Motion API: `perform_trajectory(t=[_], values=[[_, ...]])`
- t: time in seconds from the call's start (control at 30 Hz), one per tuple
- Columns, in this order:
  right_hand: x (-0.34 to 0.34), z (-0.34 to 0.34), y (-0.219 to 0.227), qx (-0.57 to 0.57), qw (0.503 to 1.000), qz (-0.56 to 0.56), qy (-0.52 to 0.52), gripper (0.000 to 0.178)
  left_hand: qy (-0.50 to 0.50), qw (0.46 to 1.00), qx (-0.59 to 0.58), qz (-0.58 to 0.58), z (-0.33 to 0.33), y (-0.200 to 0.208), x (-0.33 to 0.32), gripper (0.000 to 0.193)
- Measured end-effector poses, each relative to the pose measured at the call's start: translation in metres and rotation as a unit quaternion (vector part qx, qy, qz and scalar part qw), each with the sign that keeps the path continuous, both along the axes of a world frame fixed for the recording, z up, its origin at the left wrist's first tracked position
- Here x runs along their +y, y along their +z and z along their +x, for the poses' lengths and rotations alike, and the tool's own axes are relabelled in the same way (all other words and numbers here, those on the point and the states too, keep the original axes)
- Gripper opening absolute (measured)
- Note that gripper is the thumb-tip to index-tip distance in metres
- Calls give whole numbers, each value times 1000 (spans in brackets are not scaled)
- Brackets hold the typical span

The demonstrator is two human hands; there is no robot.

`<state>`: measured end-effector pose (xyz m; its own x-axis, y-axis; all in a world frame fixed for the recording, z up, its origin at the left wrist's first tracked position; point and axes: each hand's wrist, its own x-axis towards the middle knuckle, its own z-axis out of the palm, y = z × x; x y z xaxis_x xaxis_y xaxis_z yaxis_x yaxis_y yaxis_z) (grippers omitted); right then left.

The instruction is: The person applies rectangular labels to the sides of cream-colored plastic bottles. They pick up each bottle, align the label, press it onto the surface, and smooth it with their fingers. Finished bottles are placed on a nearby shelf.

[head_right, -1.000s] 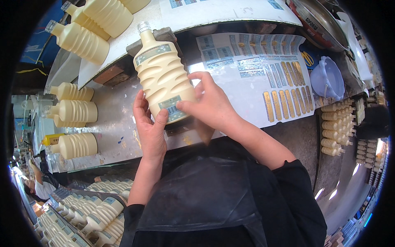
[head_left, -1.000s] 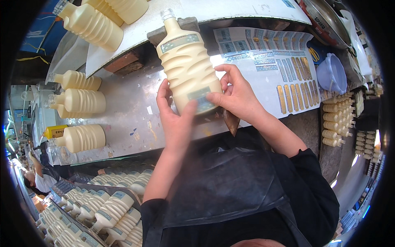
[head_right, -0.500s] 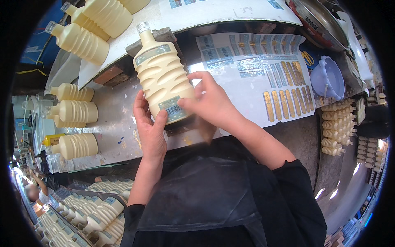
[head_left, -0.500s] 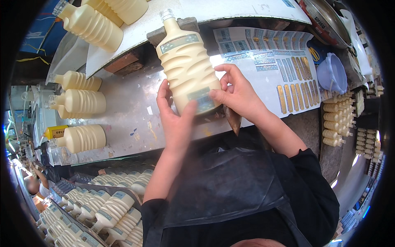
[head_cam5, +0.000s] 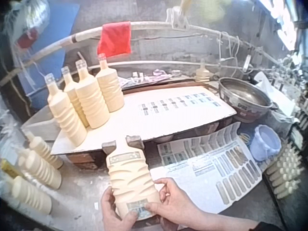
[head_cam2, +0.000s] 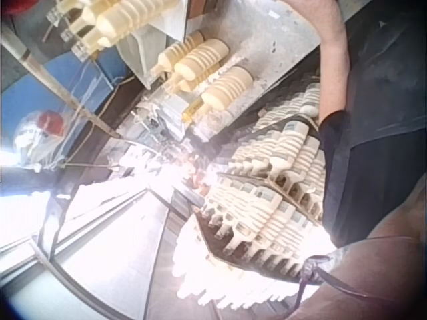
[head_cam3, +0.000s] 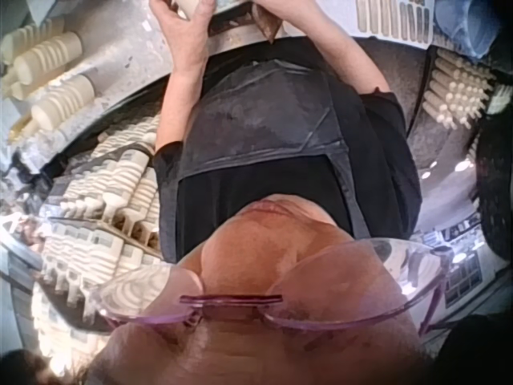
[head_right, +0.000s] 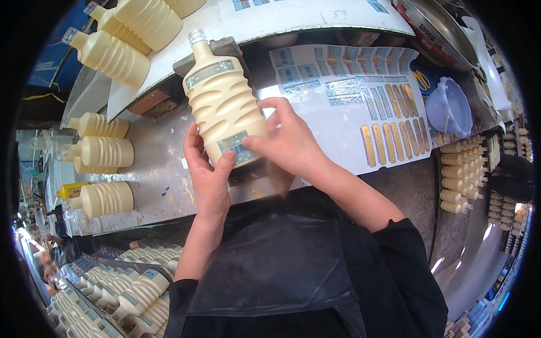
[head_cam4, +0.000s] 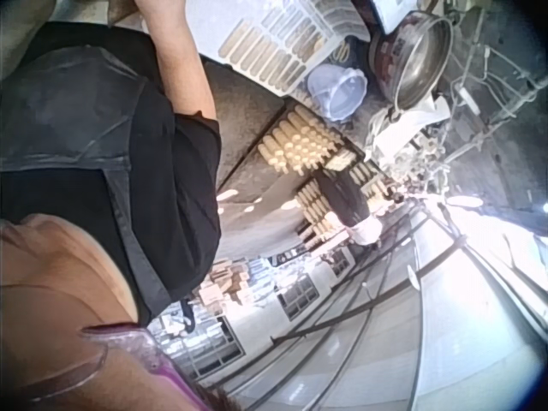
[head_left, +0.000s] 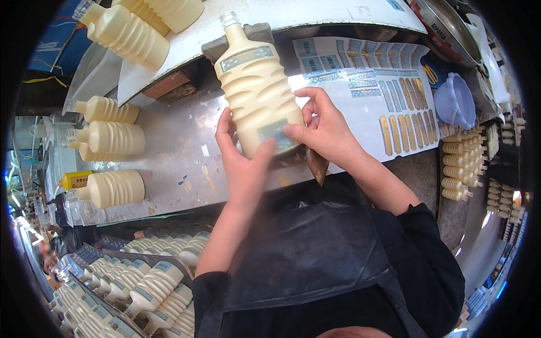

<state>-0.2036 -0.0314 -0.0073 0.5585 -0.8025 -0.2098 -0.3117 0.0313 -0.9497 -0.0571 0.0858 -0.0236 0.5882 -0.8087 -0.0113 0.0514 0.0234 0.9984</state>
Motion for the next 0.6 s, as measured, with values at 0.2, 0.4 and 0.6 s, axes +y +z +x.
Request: perform_trajectory(t=[0.2,0.4,0.6], values=[[1,0,1,-1,1000,0,-1,73,-2,1000,-4,-1,0,1,0,94],[0,0,2,7,1000,-5,3,73,-1,1000,-13,3,0,0,0,93],[-25,-13,1,-114,988,105,-25,49,-5,999,-42,23,0,-3,1,99]])
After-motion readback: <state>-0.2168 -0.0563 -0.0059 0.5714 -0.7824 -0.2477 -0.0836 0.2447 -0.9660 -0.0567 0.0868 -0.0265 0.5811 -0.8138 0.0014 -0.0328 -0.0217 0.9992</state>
